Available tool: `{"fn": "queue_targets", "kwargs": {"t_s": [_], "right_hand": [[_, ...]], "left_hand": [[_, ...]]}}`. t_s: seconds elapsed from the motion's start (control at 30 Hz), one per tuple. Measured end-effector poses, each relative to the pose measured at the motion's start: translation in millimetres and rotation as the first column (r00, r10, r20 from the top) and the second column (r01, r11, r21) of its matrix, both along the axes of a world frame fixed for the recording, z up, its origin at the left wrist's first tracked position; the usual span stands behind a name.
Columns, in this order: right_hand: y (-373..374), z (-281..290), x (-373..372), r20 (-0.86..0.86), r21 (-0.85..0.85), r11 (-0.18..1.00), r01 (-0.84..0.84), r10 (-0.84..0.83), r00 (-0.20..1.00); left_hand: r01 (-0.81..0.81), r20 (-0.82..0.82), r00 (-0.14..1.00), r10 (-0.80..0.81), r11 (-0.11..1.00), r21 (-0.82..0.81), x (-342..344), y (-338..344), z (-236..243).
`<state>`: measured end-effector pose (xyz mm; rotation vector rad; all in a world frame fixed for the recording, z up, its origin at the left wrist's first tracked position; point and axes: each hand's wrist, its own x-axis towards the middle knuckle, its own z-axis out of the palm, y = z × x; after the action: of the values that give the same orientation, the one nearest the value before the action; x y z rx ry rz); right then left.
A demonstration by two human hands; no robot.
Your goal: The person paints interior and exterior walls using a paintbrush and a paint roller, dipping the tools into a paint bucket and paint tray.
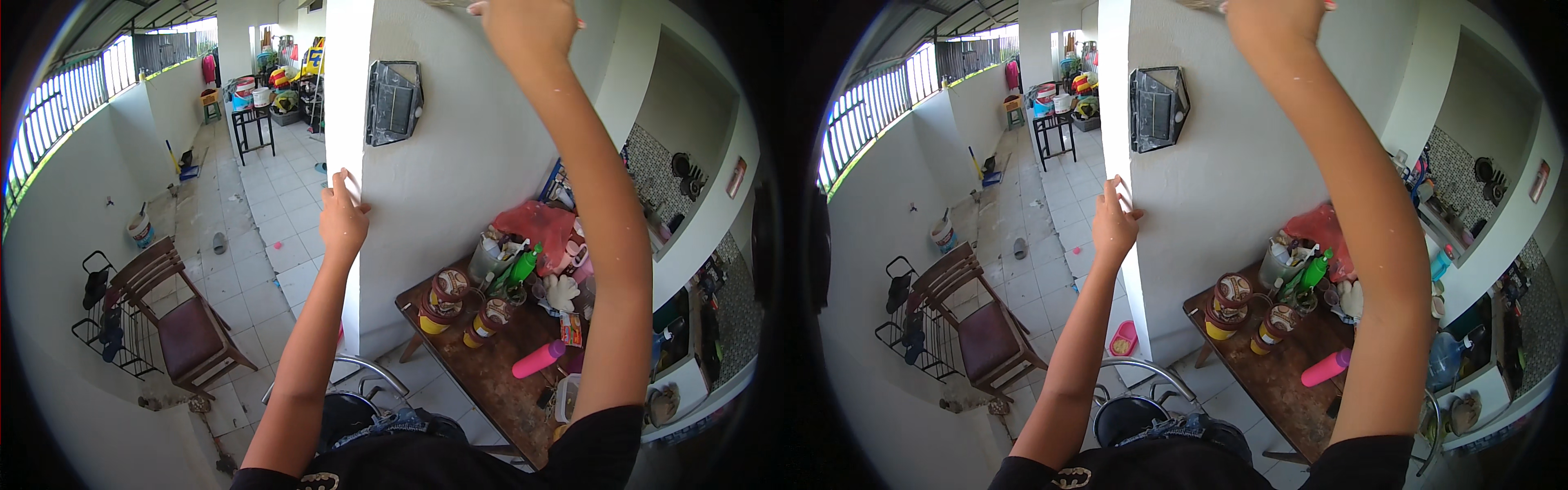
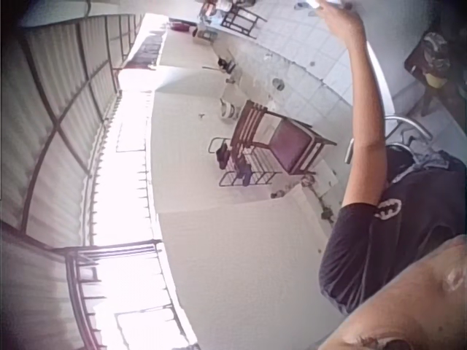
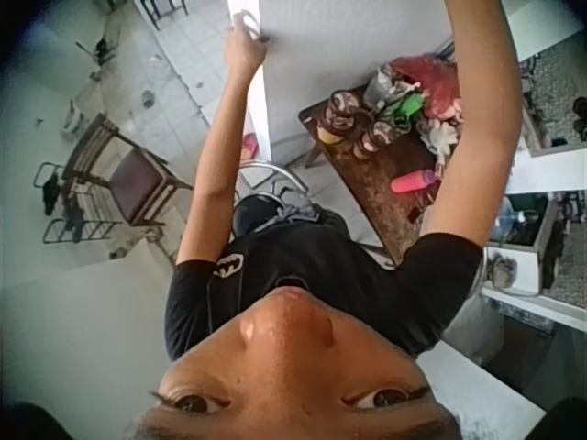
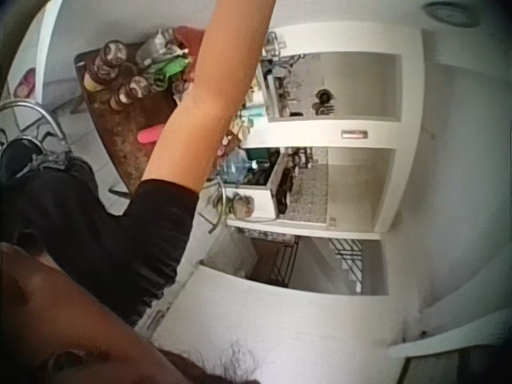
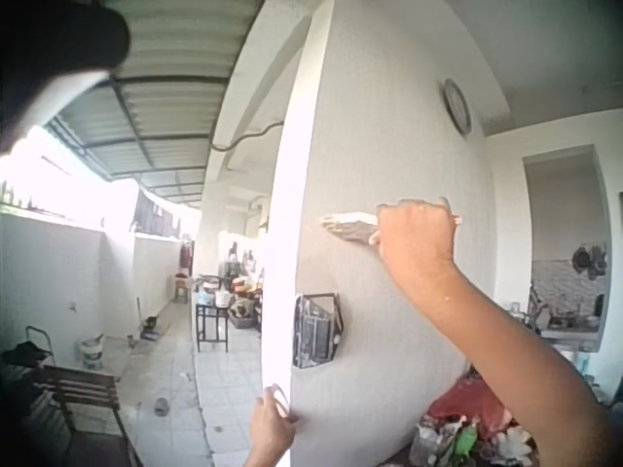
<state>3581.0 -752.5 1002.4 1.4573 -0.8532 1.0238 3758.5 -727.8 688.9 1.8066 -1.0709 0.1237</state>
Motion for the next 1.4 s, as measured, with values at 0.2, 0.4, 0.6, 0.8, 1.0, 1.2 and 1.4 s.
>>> {"fn": "queue_targets", "kwargs": {"t_s": [0.2, 0.4, 0.6, 0.8, 1.0, 1.2, 1.4], "right_hand": [[5.4, -4.0, -23.7, -0.12, 0.343, 0.933, 0.11, -0.072, 0.99], [-25.4, -29.0, -0.1, -0.143, 0.33, 0.942, 0.056, -0.009, 0.99], [-43.0, -26.9, 10.7, 0.056, 0.28, 0.959, 0.052, -0.071, 0.996], [-3.8, -16.0, -17.9, 0.119, 0.321, 0.941, 0.111, -0.157, 0.98], [-11.7, -36.4, -9.4, -0.012, 0.366, 0.93, 0.01, -0.006, 1.0], [-65.9, -41.4, -10.1, 0.105, 0.438, 0.896, -0.074, 0.031, 0.994], [-55.9, -61.4, -28.5, 0.253, 0.42, 0.904, -0.084, -0.028, 0.967]], "left_hand": [[0.037, -0.041, 0.998, -0.038, 0.999, -0.031, 6.2, 0.8, 2.0], [0.029, -0.08, 0.996, -0.026, 0.999, 0.033, -6.4, 6.1, 14.0], [0.046, -0.07, 0.996, -0.046, 0.999, 0.001, -1.5, 6.0, 10.9], [0.067, -0.101, 0.993, -0.066, 0.998, 0.012, 3.8, 8.3, 14.9], [0.077, -0.075, 0.994, -0.077, 0.997, -0.01, 5.2, 8.1, 11.9], [0.078, -0.042, 0.996, -0.078, 0.997, 0.005, 9.1, 0.5, 8.0], [0.067, -0.021, 0.998, -0.067, 0.998, -0.01, 12.7, 1.8, 4.7]]}}
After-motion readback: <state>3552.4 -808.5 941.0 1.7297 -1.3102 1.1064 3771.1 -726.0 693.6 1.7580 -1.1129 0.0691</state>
